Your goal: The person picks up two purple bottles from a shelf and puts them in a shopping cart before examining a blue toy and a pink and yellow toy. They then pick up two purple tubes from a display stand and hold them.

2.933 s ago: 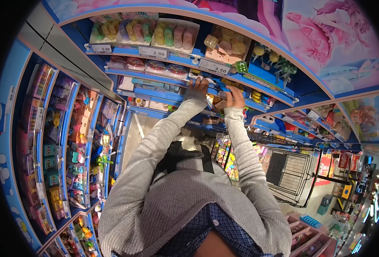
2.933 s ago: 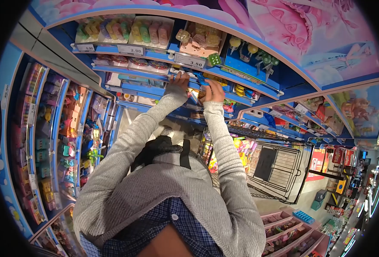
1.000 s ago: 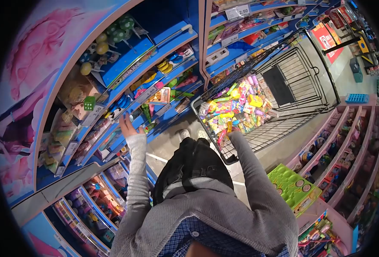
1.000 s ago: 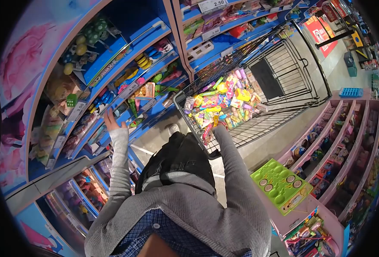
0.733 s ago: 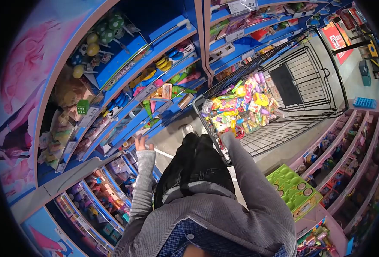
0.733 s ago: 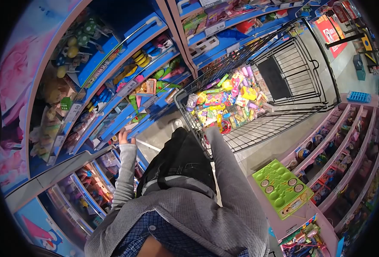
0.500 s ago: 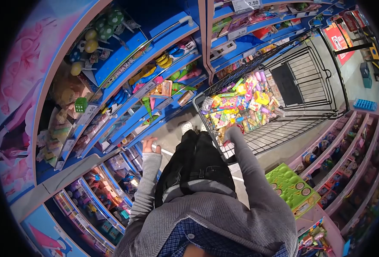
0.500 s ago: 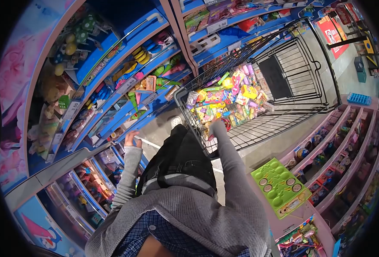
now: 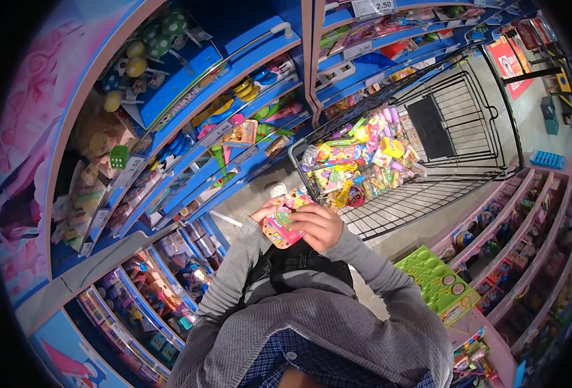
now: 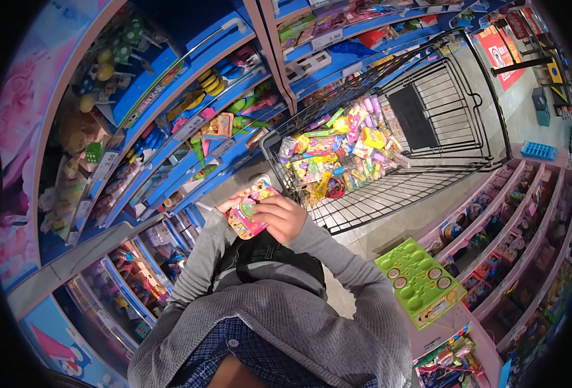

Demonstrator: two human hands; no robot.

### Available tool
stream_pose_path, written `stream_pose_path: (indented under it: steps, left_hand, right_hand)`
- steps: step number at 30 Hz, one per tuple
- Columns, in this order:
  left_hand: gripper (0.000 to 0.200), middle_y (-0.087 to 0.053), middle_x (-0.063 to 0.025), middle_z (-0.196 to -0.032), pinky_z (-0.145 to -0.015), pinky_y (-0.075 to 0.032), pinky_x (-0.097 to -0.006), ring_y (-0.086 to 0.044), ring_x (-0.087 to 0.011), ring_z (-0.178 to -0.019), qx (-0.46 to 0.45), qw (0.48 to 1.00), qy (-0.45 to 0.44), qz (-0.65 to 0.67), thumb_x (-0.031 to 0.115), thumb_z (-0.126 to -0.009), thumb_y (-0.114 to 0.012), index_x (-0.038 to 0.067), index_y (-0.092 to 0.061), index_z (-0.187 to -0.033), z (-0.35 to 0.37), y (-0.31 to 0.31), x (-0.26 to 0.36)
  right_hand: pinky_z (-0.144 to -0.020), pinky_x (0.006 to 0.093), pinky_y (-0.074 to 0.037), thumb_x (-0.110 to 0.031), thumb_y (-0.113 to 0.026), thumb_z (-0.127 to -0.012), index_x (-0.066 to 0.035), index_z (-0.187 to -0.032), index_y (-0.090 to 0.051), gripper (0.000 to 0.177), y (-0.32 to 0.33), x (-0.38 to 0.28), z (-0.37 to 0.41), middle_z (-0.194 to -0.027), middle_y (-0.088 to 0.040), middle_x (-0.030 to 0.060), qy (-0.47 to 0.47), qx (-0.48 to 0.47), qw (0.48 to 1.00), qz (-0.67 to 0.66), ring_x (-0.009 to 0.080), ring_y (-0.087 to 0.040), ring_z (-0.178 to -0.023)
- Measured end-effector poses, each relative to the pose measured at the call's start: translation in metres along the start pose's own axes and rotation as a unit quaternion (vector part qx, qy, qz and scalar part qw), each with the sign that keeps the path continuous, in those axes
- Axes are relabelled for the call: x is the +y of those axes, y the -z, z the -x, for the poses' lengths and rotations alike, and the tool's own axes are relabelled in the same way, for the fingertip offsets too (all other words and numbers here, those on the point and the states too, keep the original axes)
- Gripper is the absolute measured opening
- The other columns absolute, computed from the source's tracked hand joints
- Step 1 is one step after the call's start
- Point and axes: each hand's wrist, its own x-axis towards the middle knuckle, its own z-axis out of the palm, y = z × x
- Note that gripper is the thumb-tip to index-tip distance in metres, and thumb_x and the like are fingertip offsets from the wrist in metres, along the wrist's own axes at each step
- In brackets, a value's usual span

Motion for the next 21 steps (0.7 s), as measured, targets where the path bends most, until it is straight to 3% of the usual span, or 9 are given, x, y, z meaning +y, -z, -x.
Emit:
stream_pose_path:
  steps: [3,5,9,10,15,16,17,19,21]
  left_hand:
    - [0.054,-0.047,-0.0155,-0.112,-0.085,-0.041,-0.0386,-0.05,-0.0264,-0.1,0.043,0.99,-0.041,-0.126,0.016,-0.072,-0.054,0.004,-0.033,-0.121,0.007,0.011,0.002]
    - [0.053,-0.048,-0.016,-0.11,-0.086,-0.041,-0.0394,-0.049,-0.0269,-0.1,0.044,0.987,-0.085,-0.13,0.011,-0.072,-0.05,0.003,-0.033,-0.121,0.006,0.032,-0.005]
    - [0.051,-0.049,-0.0158,-0.107,-0.083,-0.044,-0.0395,-0.052,-0.0264,-0.097,0.1,0.98,-0.132,-0.115,0.003,-0.07,-0.049,0.004,-0.035,-0.119,0.01,0.035,-0.016]
    - [0.051,-0.05,-0.0147,-0.105,-0.081,-0.045,-0.0396,-0.053,-0.0262,-0.094,0.097,0.982,-0.136,-0.092,0.001,-0.069,-0.051,0.005,-0.037,-0.117,0.008,0.041,-0.019]
    - [0.051,-0.053,-0.0109,-0.104,-0.077,-0.047,-0.0378,-0.055,-0.0239,-0.092,0.127,0.981,-0.107,-0.096,-0.001,-0.072,-0.054,0.011,-0.038,-0.119,0.018,0.036,-0.025]
    - [0.05,-0.054,-0.0104,-0.102,-0.074,-0.048,-0.0355,-0.056,-0.0221,-0.089,0.14,0.978,-0.105,-0.114,0.0,-0.073,-0.054,0.011,-0.038,-0.119,0.021,0.034,-0.026]
    - [0.051,-0.054,-0.0104,-0.102,-0.076,-0.047,-0.0349,-0.056,-0.0212,-0.089,0.132,0.981,-0.111,-0.085,-0.001,-0.073,-0.053,0.012,-0.037,-0.119,0.023,0.036,-0.029]
    - [0.053,-0.053,-0.0115,-0.104,-0.078,-0.046,-0.0356,-0.056,-0.0219,-0.089,0.11,0.985,-0.124,-0.057,-0.004,-0.071,-0.051,0.011,-0.036,-0.12,0.026,0.043,-0.035]
    - [0.054,-0.054,-0.0116,-0.103,-0.079,-0.046,-0.036,-0.056,-0.0223,-0.091,0.116,0.982,-0.137,-0.056,-0.007,-0.069,-0.052,0.011,-0.039,-0.119,0.033,0.04,-0.037]
  right_hand:
    - [-0.085,0.0358,-0.038,0.002,-0.046,-0.06,-0.007,-0.089,-0.057,0.032,0.019,0.009,-0.008,-0.099,-0.055,0.0086,-0.037,-0.029,0.996,-0.07,0.0269,-0.05,-0.096]
    - [-0.085,0.0328,-0.039,0.005,-0.042,-0.055,-0.002,-0.094,-0.053,0.041,0.012,0.052,0.013,-0.101,-0.054,0.0121,-0.149,0.111,0.973,-0.135,0.0241,-0.051,-0.096]
    - [-0.065,0.026,-0.044,-0.002,-0.045,-0.072,-0.01,-0.098,-0.05,0.028,-0.053,0.216,0.086,-0.079,-0.054,0.0052,-0.546,0.216,0.796,-0.151,0.0141,-0.049,-0.068]
    - [-0.072,0.0359,-0.044,-0.018,-0.046,-0.075,-0.012,-0.097,-0.054,0.024,-0.09,0.311,0.161,-0.087,-0.057,0.0097,-0.393,0.068,0.893,-0.211,0.0269,-0.053,-0.083]
    - [-0.061,0.0311,-0.046,-0.021,-0.051,-0.073,-0.011,-0.091,-0.056,0.021,-0.164,0.414,0.215,-0.086,-0.058,0.0055,-0.242,-0.157,0.956,0.058,0.017,-0.056,-0.073]
    - [-0.052,0.0325,-0.045,-0.018,-0.053,-0.073,-0.01,-0.085,-0.056,0.015,-0.15,0.374,0.186,-0.078,-0.055,0.0046,-0.466,0.024,0.85,-0.245,0.0178,-0.053,-0.063]
    - [-0.042,0.034,-0.043,-0.014,-0.054,-0.074,-0.009,-0.08,-0.056,0.008,-0.13,0.32,0.165,-0.07,-0.051,0.0037,-0.611,0.188,0.581,-0.503,0.0187,-0.05,-0.052]
    - [-0.048,0.033,-0.044,-0.019,-0.052,-0.077,-0.009,-0.084,-0.054,0.012,-0.162,0.381,0.204,-0.071,-0.051,0.0031,-0.385,0.081,0.428,-0.813,0.0199,-0.051,-0.057]
    - [-0.052,0.0326,-0.044,-0.022,-0.049,-0.079,-0.007,-0.087,-0.052,0.017,-0.176,0.378,0.201,-0.074,-0.052,0.0044,-0.422,0.166,0.522,-0.722,0.0207,-0.052,-0.06]
